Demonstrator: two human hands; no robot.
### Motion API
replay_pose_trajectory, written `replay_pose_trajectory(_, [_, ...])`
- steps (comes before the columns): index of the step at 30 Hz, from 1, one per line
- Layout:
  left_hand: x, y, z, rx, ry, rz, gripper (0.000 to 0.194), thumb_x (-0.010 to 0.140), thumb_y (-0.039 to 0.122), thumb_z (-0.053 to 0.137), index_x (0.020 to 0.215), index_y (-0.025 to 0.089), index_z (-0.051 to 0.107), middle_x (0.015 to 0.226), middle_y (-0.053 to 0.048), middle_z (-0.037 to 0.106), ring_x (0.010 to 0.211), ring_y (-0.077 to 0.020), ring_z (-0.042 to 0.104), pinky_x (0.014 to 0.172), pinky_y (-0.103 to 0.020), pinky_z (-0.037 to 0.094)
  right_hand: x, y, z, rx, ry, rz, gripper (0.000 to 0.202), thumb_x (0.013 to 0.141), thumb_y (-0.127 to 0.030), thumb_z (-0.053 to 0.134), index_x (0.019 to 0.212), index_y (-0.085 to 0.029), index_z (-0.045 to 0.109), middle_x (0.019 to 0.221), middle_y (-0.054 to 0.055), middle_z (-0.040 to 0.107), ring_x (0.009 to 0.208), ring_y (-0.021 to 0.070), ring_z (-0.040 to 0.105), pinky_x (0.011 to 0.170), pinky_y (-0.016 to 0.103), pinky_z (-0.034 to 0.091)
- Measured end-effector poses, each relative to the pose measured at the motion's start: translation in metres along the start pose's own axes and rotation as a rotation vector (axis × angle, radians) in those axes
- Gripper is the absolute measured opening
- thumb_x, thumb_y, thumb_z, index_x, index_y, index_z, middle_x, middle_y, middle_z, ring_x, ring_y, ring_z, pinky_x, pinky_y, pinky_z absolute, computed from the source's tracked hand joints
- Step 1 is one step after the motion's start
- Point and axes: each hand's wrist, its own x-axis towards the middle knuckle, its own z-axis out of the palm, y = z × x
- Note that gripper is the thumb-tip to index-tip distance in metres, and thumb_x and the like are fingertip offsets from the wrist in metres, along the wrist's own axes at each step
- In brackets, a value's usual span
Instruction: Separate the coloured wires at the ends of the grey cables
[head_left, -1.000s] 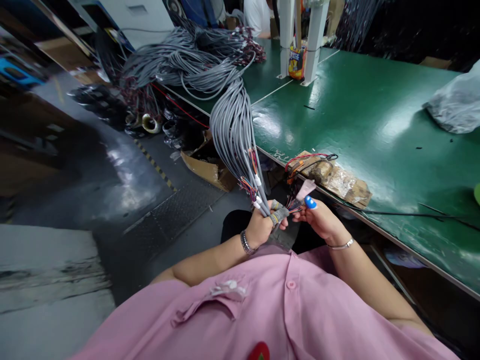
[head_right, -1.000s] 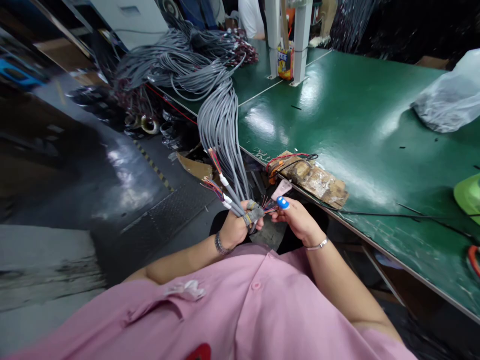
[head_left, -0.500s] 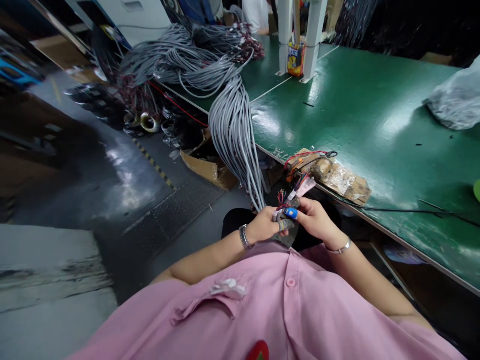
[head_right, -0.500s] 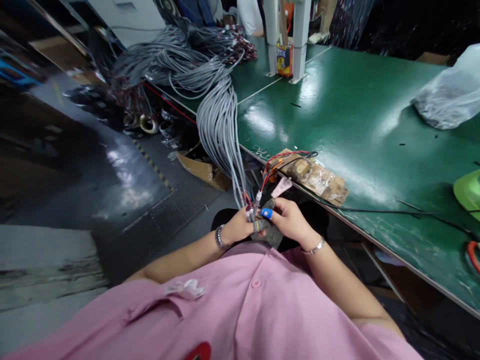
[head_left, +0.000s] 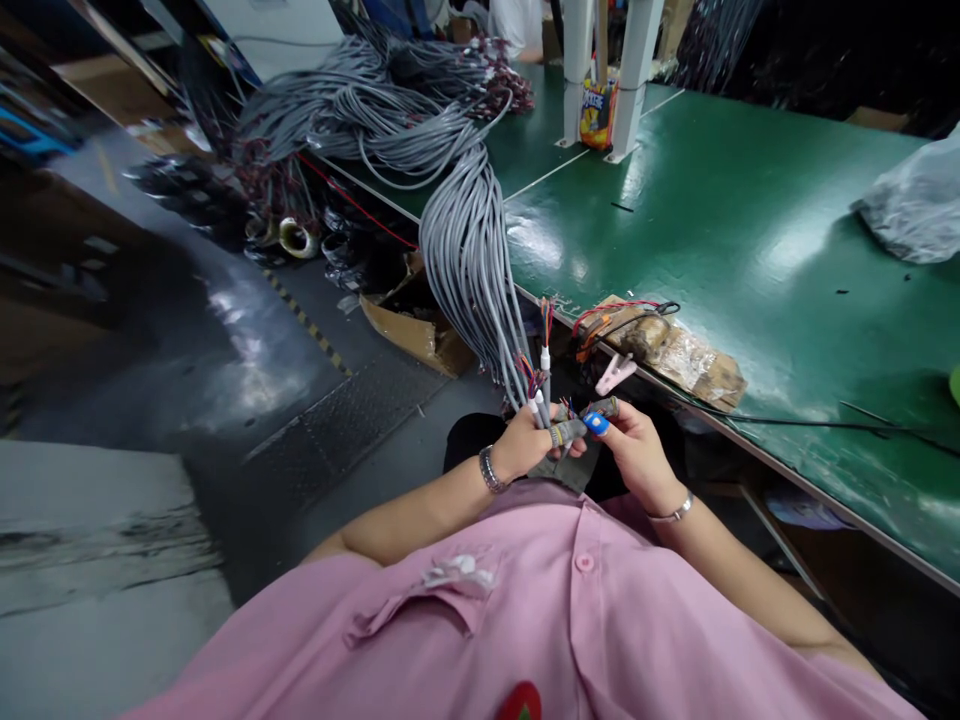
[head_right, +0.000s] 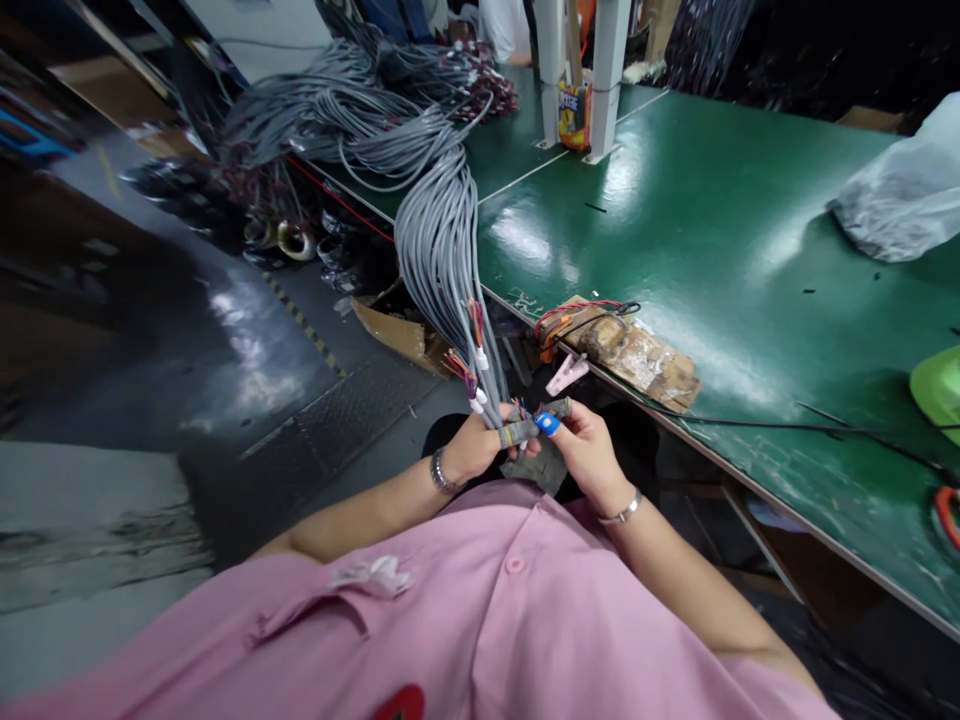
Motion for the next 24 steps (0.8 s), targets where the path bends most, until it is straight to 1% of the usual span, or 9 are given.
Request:
replay_pose_trajectory(2, [-0.002,0.003,-0.001,0.049,-0.053,-0.001,0.034,0.073,0.045,0.074,0.073,0.011,0.069,0.068,-0.010,0.072,0.054,-0.0138,0.063,0.047,-0.021,0.044,0.002,-0.006,0.005,0.051,-0.063,0.043,0.024,0.078,-0.044,0.073,0.077,-0.021,0.063,0.063,-0.001,0.061,0.054,0.0143,0.054,0.059,0.032,0.049])
replay_pose_trajectory(4, [-0.003,0.003,-0.001,0.061,-0.053,0.011,0.034,0.072,0.044,0.075,0.073,0.011,0.069,0.067,-0.010,0.072,0.052,-0.0130,0.062,0.045,-0.021,0.042,0.005,-0.010,0.008,0.085,-0.097,0.081,0.026,0.078,-0.045,0.073,0.076,-0.022,0.063,0.060,-0.001,0.060,0.050,0.0143,0.052,0.055,0.032,0.048])
replay_pose_trajectory(6, [-0.004,0.000,-0.001,0.013,-0.002,0.028,0.034,0.073,0.045,0.075,0.074,0.012,0.069,0.067,-0.010,0.072,0.053,-0.0139,0.064,0.045,-0.020,0.041,0.008,-0.012,0.008,0.066,-0.072,0.084,0.027,0.076,-0.045,0.074,0.075,-0.021,0.063,0.060,-0.001,0.061,0.050,0.0142,0.053,0.055,0.032,0.047])
replay_pose_trajectory(9, [-0.002,-0.006,-0.001,-0.104,0.092,0.038,0.035,0.073,0.046,0.074,0.073,0.012,0.067,0.067,-0.010,0.072,0.056,-0.0161,0.067,0.046,-0.021,0.041,0.012,-0.009,0.006,-0.010,0.029,0.059,0.028,0.071,-0.043,0.078,0.071,-0.020,0.064,0.062,-0.002,0.060,0.055,0.0125,0.050,0.057,0.028,0.044])
replay_pose_trajectory(11, [-0.001,-0.009,-0.001,-0.161,0.137,0.049,0.035,0.074,0.046,0.073,0.073,0.012,0.065,0.066,-0.009,0.072,0.055,-0.0161,0.067,0.044,-0.020,0.039,0.013,-0.005,0.004,-0.042,0.079,0.056,0.028,0.069,-0.042,0.080,0.069,-0.019,0.064,0.062,-0.002,0.059,0.056,0.0115,0.047,0.056,0.026,0.041])
replay_pose_trajectory(13, [-0.001,-0.009,-0.001,-0.185,0.168,0.062,0.035,0.074,0.045,0.073,0.072,0.012,0.064,0.064,-0.009,0.071,0.054,-0.0163,0.067,0.043,-0.020,0.038,0.013,-0.002,0.003,-0.048,0.101,0.064,0.027,0.068,-0.041,0.081,0.069,-0.019,0.065,0.064,-0.002,0.059,0.058,0.0116,0.046,0.056,0.026,0.040])
replay_pose_trajectory(18, [-0.001,-0.005,0.001,-0.190,0.202,0.063,0.036,0.072,0.045,0.074,0.071,0.011,0.062,0.063,-0.009,0.071,0.055,-0.0176,0.068,0.042,-0.020,0.037,0.010,-0.004,0.004,-0.022,0.095,0.053,0.025,0.068,-0.041,0.081,0.069,-0.020,0.065,0.064,-0.002,0.059,0.059,0.0119,0.046,0.057,0.026,0.040])
replay_pose_trajectory(22, [-0.001,-0.006,0.002,-0.190,0.228,0.088,0.035,0.074,0.045,0.073,0.074,0.012,0.062,0.063,-0.008,0.071,0.053,-0.0161,0.067,0.042,-0.020,0.036,0.008,-0.009,0.006,-0.010,0.046,0.036,0.025,0.071,-0.041,0.078,0.069,-0.020,0.065,0.063,-0.002,0.059,0.059,0.0127,0.048,0.059,0.027,0.041])
replay_pose_trajectory(24, [-0.001,-0.007,0.003,-0.186,0.240,0.100,0.035,0.075,0.046,0.072,0.074,0.012,0.062,0.063,-0.007,0.070,0.053,-0.0156,0.066,0.041,-0.020,0.035,0.008,-0.009,0.006,-0.013,0.053,0.046,0.025,0.071,-0.041,0.078,0.069,-0.020,0.065,0.064,-0.002,0.059,0.059,0.0127,0.047,0.058,0.027,0.041])
